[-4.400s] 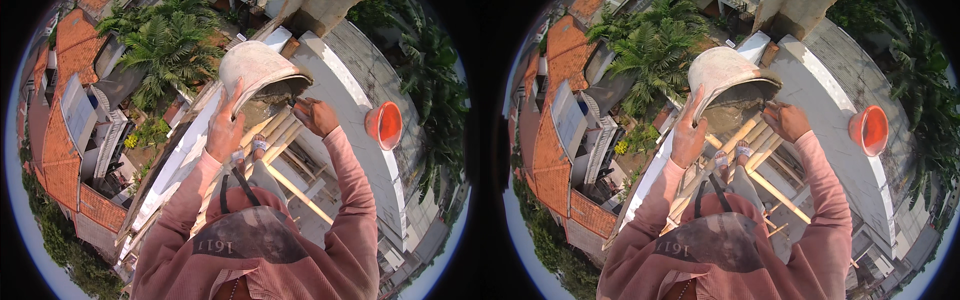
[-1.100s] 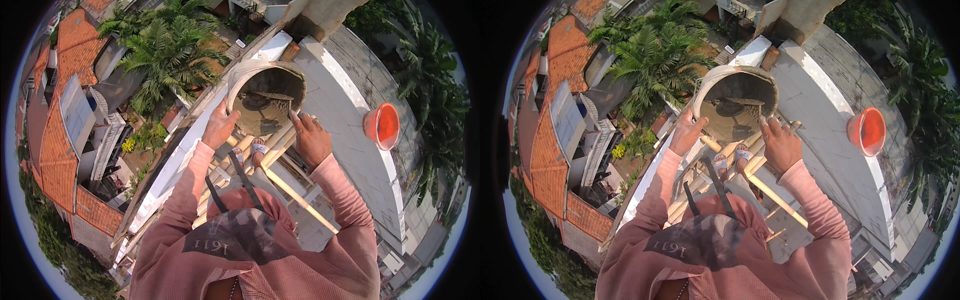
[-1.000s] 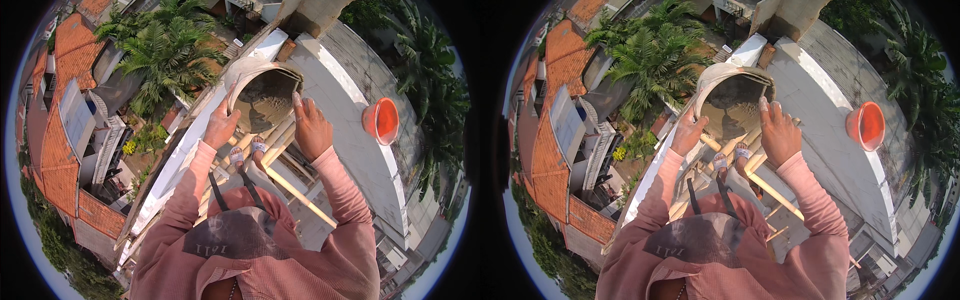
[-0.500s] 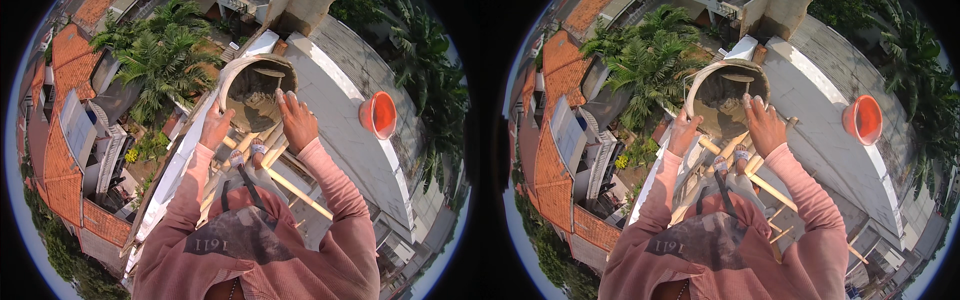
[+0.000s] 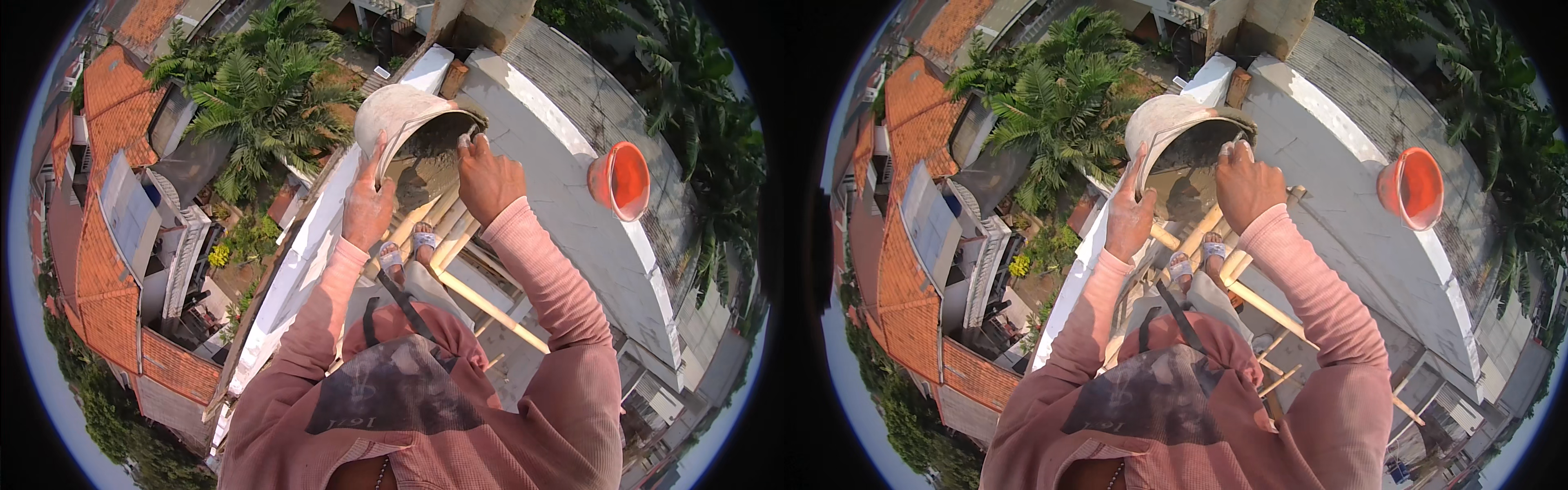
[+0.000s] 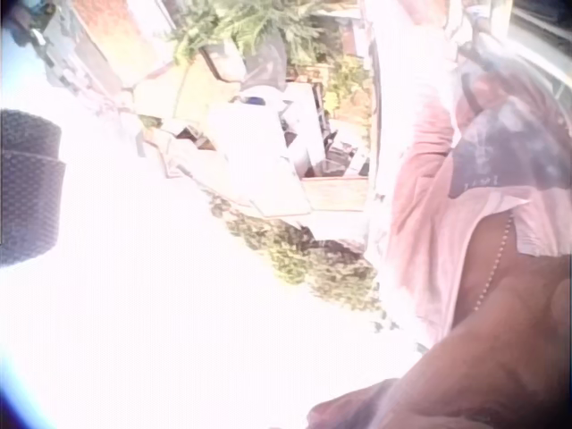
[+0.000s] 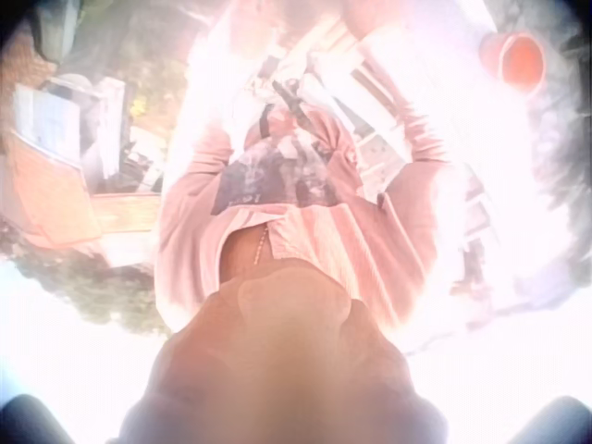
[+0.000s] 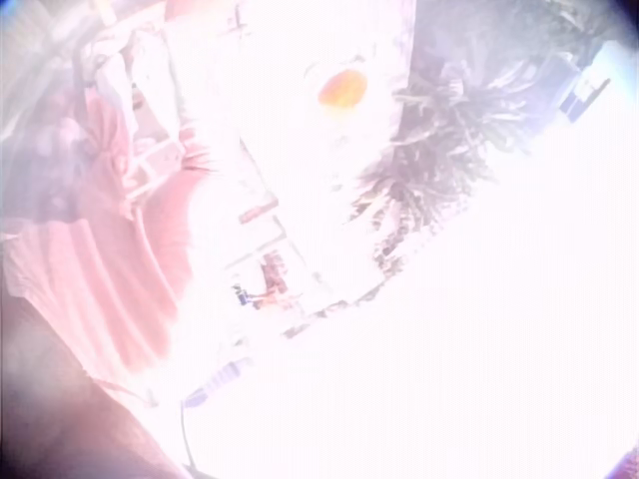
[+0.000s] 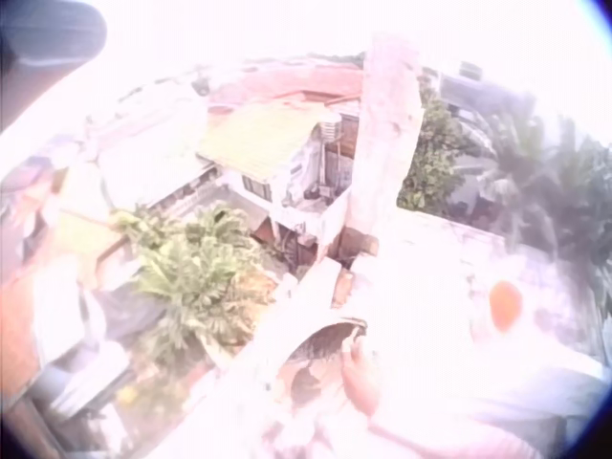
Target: The person uses a trowel to scoop mortar from a bucket and apply it onto a brick wall at a construction site. They then use a small bucket to pour water onto the freshly applied mortar.
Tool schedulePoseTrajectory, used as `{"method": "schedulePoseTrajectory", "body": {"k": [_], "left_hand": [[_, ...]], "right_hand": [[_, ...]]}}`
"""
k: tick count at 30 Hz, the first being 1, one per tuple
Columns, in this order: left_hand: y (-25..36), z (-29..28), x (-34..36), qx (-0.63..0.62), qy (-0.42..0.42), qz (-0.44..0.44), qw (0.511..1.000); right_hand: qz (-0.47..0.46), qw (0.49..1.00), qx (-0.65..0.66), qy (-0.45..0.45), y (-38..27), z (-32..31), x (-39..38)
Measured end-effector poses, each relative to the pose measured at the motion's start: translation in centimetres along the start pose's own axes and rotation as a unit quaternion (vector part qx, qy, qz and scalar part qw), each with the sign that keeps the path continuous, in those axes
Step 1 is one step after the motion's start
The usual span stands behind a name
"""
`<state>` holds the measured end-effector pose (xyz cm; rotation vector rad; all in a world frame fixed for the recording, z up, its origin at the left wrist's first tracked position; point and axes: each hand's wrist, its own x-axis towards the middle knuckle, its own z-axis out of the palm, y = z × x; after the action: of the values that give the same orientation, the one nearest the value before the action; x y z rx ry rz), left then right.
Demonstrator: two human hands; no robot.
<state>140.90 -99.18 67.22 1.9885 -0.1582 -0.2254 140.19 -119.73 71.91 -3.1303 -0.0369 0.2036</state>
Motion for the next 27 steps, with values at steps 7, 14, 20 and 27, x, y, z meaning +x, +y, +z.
{"method": "schedulePoseTrajectory", "body": {"k": [7, 14, 20, 27], "left_hand": [[2.2, -1.8, 0.1, 0.065, -0.012, 0.091, 0.994], [3.5, -3.0, -0.3, -0.003, -0.078, 0.001, 0.997], [-0.4, -1.2, -0.8, -0.124, -0.040, -0.111, 0.985], [-3.3, 1.0, 0.9, -0.373, 0.065, -0.220, 0.899]], "right_hand": [[-0.105, 0.967, 0.219, -0.075, 8.5, 3.6, 0.8], [-0.041, 0.835, 0.534, -0.128, 6.6, 8.1, -2.2], [0.086, 0.716, 0.669, -0.177, 3.8, 10.2, -3.1], [0.138, 0.584, 0.780, -0.181, 5.2, 7.5, -1.9]]}}
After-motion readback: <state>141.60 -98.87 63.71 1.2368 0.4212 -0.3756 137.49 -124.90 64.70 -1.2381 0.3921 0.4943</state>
